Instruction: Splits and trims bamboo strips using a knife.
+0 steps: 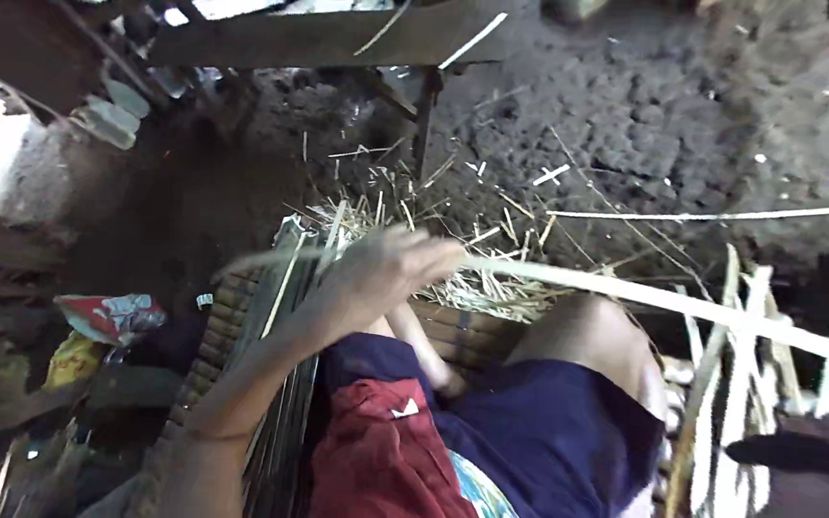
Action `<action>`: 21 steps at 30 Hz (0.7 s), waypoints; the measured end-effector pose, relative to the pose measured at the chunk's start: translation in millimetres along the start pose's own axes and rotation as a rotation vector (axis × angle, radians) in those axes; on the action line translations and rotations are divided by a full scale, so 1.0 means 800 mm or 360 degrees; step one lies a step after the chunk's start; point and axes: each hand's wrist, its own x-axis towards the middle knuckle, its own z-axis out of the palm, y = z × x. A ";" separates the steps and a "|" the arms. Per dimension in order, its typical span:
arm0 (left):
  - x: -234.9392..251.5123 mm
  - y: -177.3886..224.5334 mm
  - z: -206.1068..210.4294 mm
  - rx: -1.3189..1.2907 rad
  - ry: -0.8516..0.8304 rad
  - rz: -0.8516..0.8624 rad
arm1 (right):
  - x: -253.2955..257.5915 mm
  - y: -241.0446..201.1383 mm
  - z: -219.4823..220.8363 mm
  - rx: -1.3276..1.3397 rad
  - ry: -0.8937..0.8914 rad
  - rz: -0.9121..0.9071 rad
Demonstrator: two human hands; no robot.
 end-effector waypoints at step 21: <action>0.041 -0.263 0.181 -0.0264 0.0456 -0.1347 | -0.050 0.077 0.103 -0.0777 -0.0107 0.0460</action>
